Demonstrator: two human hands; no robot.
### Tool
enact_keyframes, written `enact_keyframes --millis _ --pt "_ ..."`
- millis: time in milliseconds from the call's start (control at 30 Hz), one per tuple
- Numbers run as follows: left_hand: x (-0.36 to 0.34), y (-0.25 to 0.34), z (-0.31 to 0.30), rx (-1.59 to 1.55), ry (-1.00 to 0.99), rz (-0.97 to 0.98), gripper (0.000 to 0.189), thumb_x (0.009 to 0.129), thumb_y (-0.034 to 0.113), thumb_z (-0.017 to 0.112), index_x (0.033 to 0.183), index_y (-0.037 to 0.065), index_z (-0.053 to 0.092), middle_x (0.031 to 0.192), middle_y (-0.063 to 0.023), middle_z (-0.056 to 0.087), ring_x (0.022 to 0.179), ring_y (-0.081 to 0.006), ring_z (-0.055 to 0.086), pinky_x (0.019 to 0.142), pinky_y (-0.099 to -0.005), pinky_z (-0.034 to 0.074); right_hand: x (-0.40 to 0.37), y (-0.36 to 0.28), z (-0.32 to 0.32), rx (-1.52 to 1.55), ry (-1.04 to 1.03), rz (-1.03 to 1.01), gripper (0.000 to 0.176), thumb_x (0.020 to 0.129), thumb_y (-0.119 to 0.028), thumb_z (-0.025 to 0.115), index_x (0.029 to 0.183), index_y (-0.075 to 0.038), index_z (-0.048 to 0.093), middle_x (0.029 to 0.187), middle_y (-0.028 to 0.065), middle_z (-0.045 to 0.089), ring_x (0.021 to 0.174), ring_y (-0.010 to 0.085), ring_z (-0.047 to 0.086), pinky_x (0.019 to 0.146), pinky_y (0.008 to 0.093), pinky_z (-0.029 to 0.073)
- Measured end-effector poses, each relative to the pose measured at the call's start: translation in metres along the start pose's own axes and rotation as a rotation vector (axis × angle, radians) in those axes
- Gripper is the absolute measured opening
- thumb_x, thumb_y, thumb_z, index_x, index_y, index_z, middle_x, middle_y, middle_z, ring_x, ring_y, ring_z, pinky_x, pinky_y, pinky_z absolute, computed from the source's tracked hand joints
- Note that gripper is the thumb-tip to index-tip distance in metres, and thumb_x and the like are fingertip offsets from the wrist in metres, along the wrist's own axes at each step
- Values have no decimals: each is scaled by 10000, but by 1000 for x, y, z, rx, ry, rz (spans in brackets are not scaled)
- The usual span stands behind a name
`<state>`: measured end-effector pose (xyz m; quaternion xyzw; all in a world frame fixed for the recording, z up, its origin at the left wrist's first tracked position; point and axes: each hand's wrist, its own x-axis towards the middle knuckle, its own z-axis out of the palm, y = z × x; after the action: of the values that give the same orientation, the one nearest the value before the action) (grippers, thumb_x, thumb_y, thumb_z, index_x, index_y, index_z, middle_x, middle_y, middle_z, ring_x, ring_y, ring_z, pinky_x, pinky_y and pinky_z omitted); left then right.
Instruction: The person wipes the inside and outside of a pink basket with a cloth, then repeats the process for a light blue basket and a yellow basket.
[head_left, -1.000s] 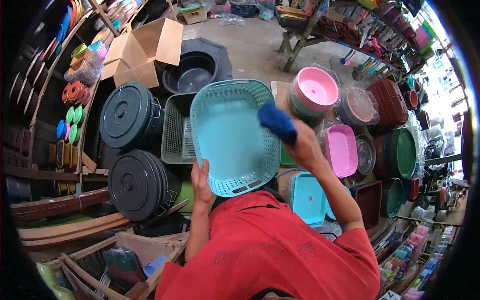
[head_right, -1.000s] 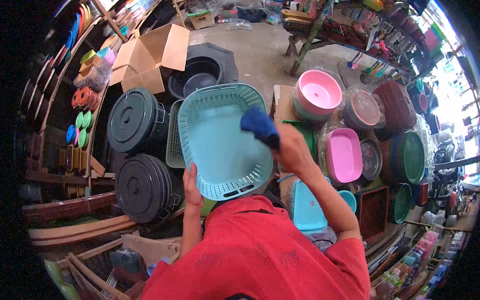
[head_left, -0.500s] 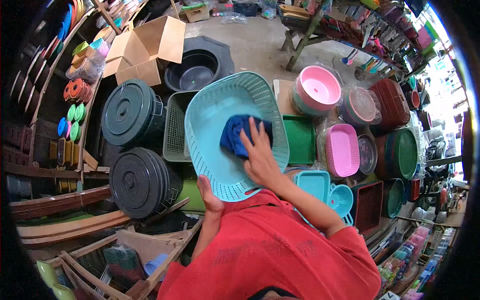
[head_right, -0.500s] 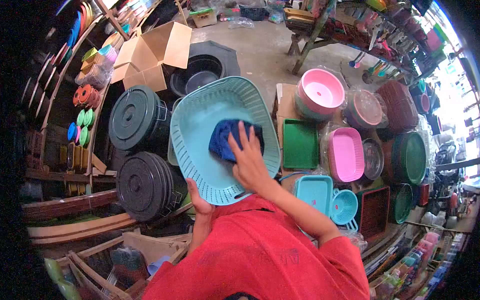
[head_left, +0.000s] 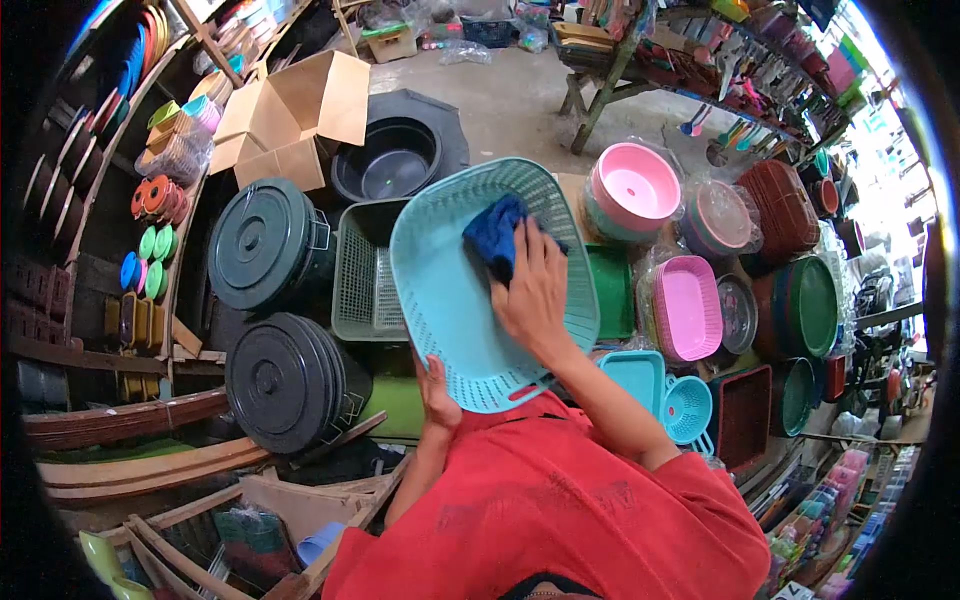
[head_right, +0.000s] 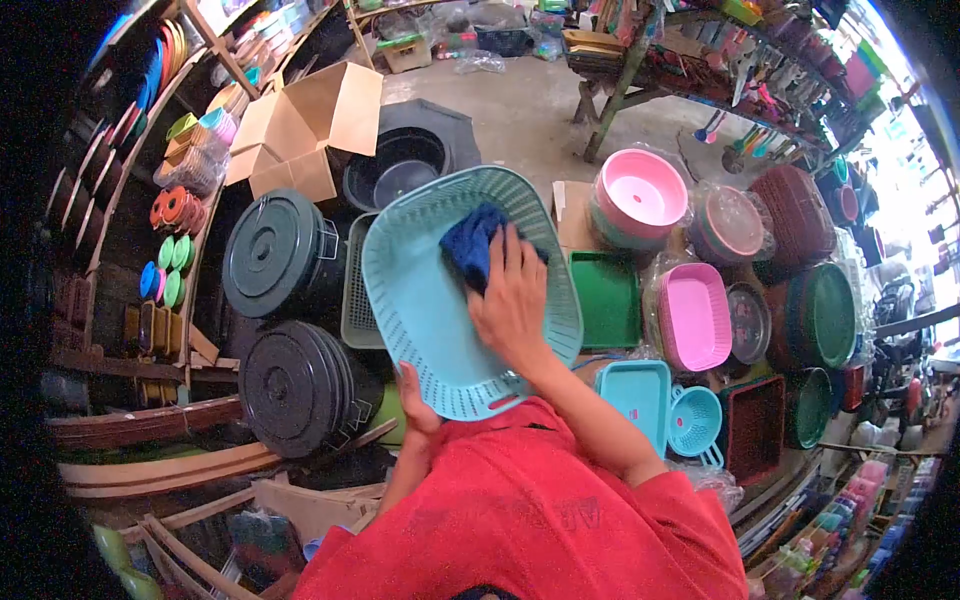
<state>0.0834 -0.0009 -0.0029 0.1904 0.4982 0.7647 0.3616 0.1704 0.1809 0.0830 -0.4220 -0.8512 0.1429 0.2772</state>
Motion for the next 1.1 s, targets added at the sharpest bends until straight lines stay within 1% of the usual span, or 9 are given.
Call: enact_keyframes --millis 33,133,167,467,567,700,867,1033,1100 --pt "-4 -2 -4 91 -58 -22 733 1120 533 393 1565 -48 351 1534 -171 496 1378 -283 521 1157 -421 402 10 5 7 23 20 28 847 879 -271 710 1558 91 357 1651 283 334 1527 465 288 1247 550 213" --pt "-13 -3 9 211 -115 66 788 1110 553 400 1614 -38 274 1579 -182 445 1427 -294 470 1193 -415 354 23 4 39 32 208 44 843 921 -325 706 1566 88 355 1671 279 305 1553 460 252 1260 592 139" --pt "-10 4 15 205 -137 75 834 1100 571 405 1652 -20 199 1613 -191 398 1466 -300 422 1217 -412 314 24 0 42 34 151 48 814 981 -469 644 1530 92 427 1680 284 280 1583 450 197 1264 617 97" --pt "1 8 -2 124 -136 69 797 1097 565 431 1621 -21 298 1581 -172 446 1435 -293 455 1202 -425 339 -30 -27 18 406 -131 -298 767 870 -324 712 1492 55 475 1711 197 276 1608 413 169 1292 601 93" --pt "12 4 -27 146 -60 97 757 1108 550 418 1595 -24 343 1545 -164 489 1397 -287 494 1182 -418 365 -46 -11 10 502 -488 -594 780 863 -288 716 1525 24 447 1688 178 338 1604 397 204 1303 584 156" --pt "27 32 -35 252 -68 165 798 1094 565 431 1612 -28 305 1515 -195 520 1363 -307 530 1154 -417 393 -66 8 4 552 -788 -630 783 861 -284 730 1554 -47 452 1709 166 305 1604 403 200 1309 580 160" --pt "28 38 1 384 -89 233 852 1077 585 446 1634 -33 258 1478 -233 557 1319 -333 575 1119 -415 427 -40 19 -9 229 -494 -526 1013 742 -208 771 1630 -28 318 1738 192 219 1594 476 176 1296 589 160" --pt "14 46 29 511 -162 308 910 1060 604 462 1655 -37 211 1441 -272 595 1276 -358 621 1083 -414 462 16 47 8 141 -29 -211 896 783 -138 748 1568 55 359 1668 315 265 1535 522 263 1276 561 245" --pt "10 50 37 560 -190 334 934 1054 612 469 1663 -39 192 1427 -287 610 1259 -368 639 1069 -413 476 6 59 16 220 -10 -190 845 797 -114 739 1542 62 382 1639 337 289 1500 534 308 1258 535 290"
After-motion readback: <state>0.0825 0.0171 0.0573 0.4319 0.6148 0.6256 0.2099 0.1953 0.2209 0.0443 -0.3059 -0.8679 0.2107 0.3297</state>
